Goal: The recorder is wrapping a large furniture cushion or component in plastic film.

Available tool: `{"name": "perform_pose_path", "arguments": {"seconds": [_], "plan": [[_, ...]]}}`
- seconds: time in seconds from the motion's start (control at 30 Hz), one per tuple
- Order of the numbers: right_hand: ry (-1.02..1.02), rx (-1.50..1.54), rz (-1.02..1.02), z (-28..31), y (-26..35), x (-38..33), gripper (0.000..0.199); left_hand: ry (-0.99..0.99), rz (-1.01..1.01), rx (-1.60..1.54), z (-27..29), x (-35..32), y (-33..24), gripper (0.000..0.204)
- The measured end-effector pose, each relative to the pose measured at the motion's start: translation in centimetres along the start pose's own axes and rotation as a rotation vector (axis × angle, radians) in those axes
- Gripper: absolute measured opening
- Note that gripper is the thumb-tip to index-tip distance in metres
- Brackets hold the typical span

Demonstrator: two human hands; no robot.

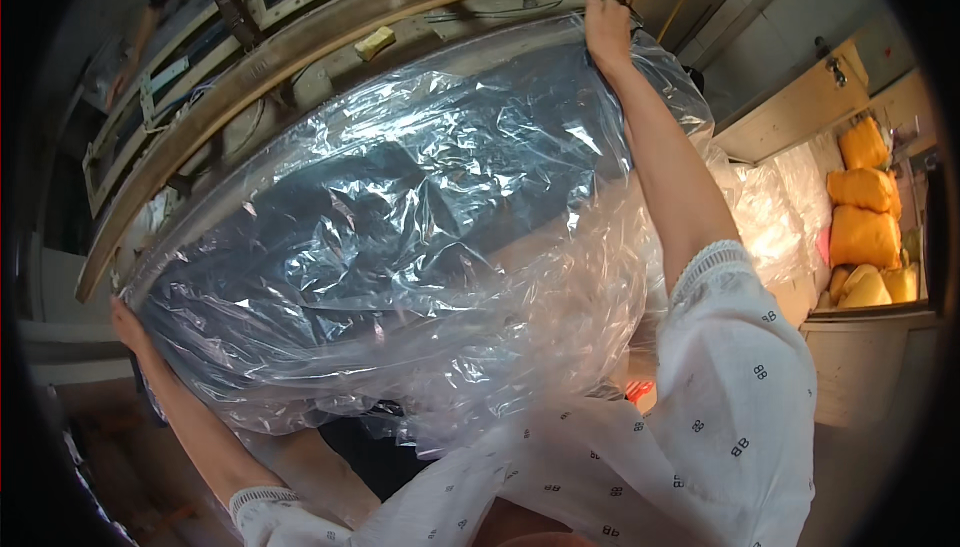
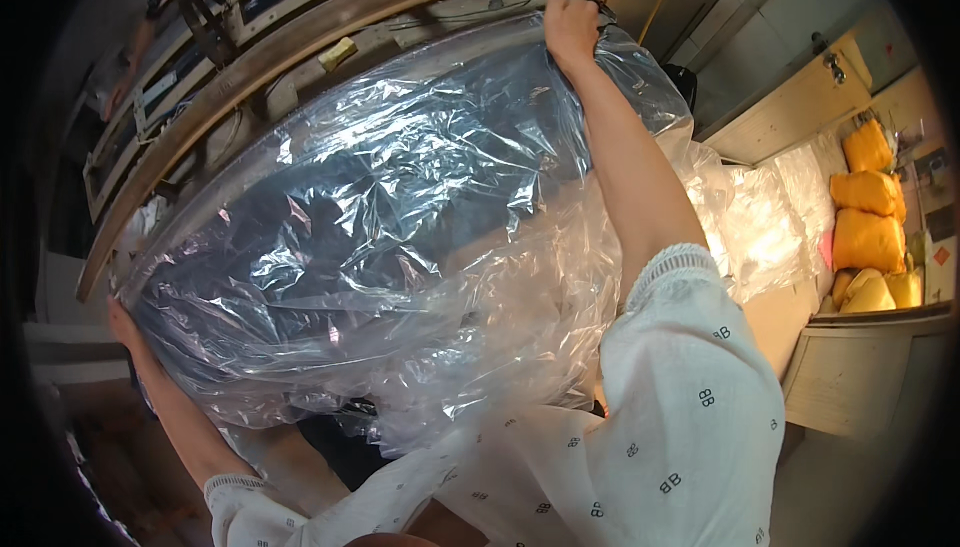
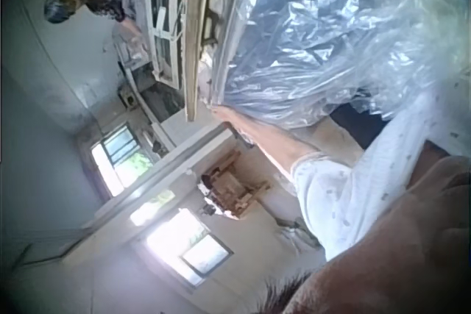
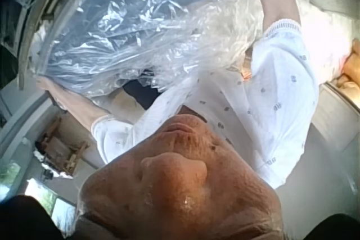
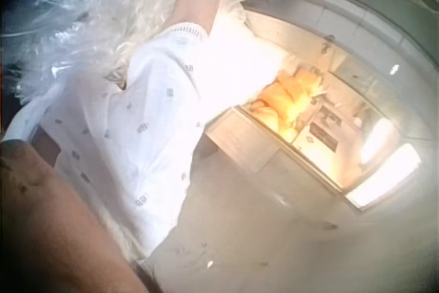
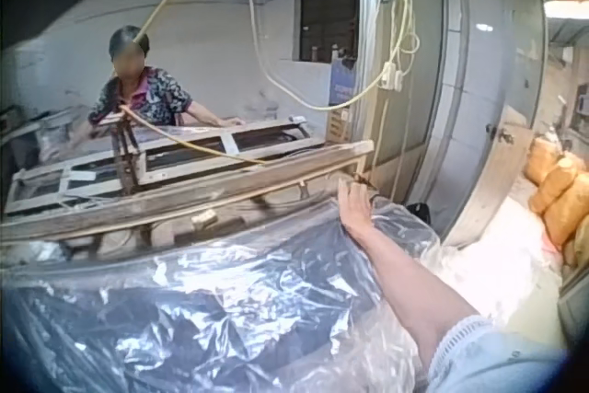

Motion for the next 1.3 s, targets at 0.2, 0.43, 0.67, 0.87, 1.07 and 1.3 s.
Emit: {"name": "perform_pose_path", "arguments": {"seconds": [0.2,0.43,0.67,0.87,1.07,1.3], "plan": [[0.355,-0.396,0.425,4.8,4.0,-7.3,0.041,0.086,-0.076,-0.630,4.0,-4.5,-9.8,0.040],[1.073,0.579,0.149,4.7,13.8,-18.3,0.025,0.082,-0.051,0.802,14.7,-7.1,-1.6,0.035],[0.980,0.605,0.395,8.8,19.0,-22.3,0.023,0.684,-0.436,-0.325,-0.8,-31.4,-50.6,0.039],[0.889,0.463,0.640,11.1,23.0,-25.0,0.017,0.861,-0.849,-0.772,-4.9,-43.2,-60.5,0.020],[0.446,-0.367,0.829,12.2,13.0,-22.4,0.023,0.799,-0.440,-0.832,-5.2,-45.1,-47.9,0.010],[0.341,-0.164,0.551,12.5,7.8,-26.0,0.036,0.007,-0.238,-0.092,19.7,-38.2,-22.5,0.027]]}}
Point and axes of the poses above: each hand's wrist, its own x-axis towards the middle knuckle, its own z-axis out of the back of the hand, y = z × x, the point moved 9 cm from there along x, towards the middle knuckle, and after that the axes turned 14 degrees about y, right-handed, at the moved point
